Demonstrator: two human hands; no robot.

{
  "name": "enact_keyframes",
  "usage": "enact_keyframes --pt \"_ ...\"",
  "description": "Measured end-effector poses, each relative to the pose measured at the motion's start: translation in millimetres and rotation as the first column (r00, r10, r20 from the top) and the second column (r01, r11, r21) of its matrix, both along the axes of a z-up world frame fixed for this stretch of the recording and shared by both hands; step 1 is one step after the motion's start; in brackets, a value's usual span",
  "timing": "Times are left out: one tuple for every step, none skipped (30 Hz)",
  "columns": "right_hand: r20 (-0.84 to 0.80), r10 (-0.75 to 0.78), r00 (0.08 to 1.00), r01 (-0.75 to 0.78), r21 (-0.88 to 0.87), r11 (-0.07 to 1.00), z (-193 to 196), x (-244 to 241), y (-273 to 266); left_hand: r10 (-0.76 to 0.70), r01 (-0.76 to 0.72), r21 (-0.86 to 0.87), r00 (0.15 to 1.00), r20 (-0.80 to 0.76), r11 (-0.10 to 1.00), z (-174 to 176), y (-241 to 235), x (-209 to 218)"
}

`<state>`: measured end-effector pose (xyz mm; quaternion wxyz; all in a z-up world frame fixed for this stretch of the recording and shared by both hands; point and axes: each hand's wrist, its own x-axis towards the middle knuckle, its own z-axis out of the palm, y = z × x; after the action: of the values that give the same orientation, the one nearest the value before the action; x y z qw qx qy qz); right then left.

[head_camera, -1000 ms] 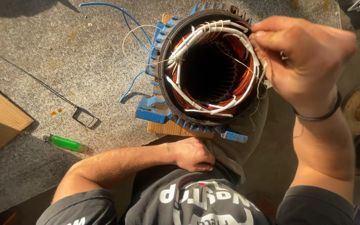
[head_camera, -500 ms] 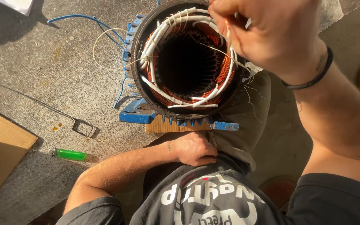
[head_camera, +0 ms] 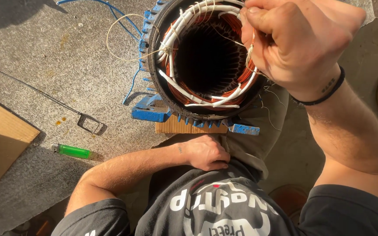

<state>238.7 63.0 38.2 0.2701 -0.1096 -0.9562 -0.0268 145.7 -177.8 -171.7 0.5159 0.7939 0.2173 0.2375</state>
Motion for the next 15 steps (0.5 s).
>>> enact_keyframes --pt "0.0 0.0 1.0 0.0 0.0 1.0 -0.6 0.4 -0.8 0.0 0.0 0.0 1.0 0.0 1.0 0.0 0.2 -0.4" --pt "0.003 -0.005 1.0 0.005 -0.011 1.0 -1.2 0.9 -1.5 -0.006 0.006 0.001 1.0 -0.005 1.0 -0.1 0.4 -0.5" --pt "0.006 -0.01 1.0 0.01 -0.022 1.0 -1.8 1.5 -2.3 -0.013 0.013 0.002 1.0 -0.009 1.0 -0.2 0.5 -0.6" --pt "0.006 -0.008 1.0 0.008 -0.024 1.0 -1.2 0.7 -3.2 -0.011 0.011 0.0 1.0 -0.009 1.0 0.0 0.0 -0.8" --pt "0.005 -0.013 1.0 0.013 -0.07 0.997 -0.6 0.0 -4.1 -0.008 0.008 0.0 1.0 -0.007 1.0 0.2 -0.5 -0.9" --pt "0.005 -0.02 1.0 0.02 -0.115 0.993 0.2 -0.4 -4.9 -0.007 0.007 0.0 1.0 -0.006 1.0 0.4 -0.5 -1.2" --pt "0.005 -0.02 1.0 0.021 -0.116 0.993 -1.4 1.8 -4.2 -0.007 0.007 0.0 1.0 -0.006 1.0 0.5 -0.6 -1.1" --pt "-0.016 -0.019 1.0 0.017 -0.162 0.987 -2.9 4.0 -3.6 -0.007 0.007 0.0 1.0 -0.004 1.0 0.4 -0.7 -1.0" --pt "-0.039 -0.019 0.999 0.011 -0.208 0.978 -4.5 6.2 -2.9 -0.006 0.006 -0.001 1.0 -0.002 1.0 0.5 -0.8 -0.9" --pt "-0.039 -0.019 0.999 0.011 -0.208 0.978 -2.2 3.7 -1.8 -0.006 0.006 0.0 1.0 -0.002 1.0 0.2 -0.9 -0.8" --pt "-0.021 -0.031 0.999 0.025 -0.21 0.977 0.1 1.3 -0.7 -0.005 0.005 -0.003 1.0 -0.002 1.0 0.0 -1.0 -0.6" --pt "-0.003 -0.044 0.999 0.042 -0.211 0.977 2.5 -0.7 0.1 -0.006 0.006 -0.004 1.0 -0.001 1.0 -0.2 -1.1 -0.3" --pt "-0.002 -0.045 0.999 0.044 -0.21 0.977 3.0 -1.5 1.8 -0.008 0.008 -0.004 1.0 0.0 1.0 -0.1 -1.1 0.0" --pt "0.032 -0.08 0.996 0.086 -0.301 0.95 3.6 -2.5 3.7 -0.009 0.009 -0.004 1.0 -0.002 1.0 0.0 -0.8 0.0" --pt "0.07 -0.109 0.992 0.128 -0.389 0.912 4.2 -3.6 5.6 -0.011 0.011 -0.005 1.0 -0.004 1.0 0.1 -0.6 0.0"
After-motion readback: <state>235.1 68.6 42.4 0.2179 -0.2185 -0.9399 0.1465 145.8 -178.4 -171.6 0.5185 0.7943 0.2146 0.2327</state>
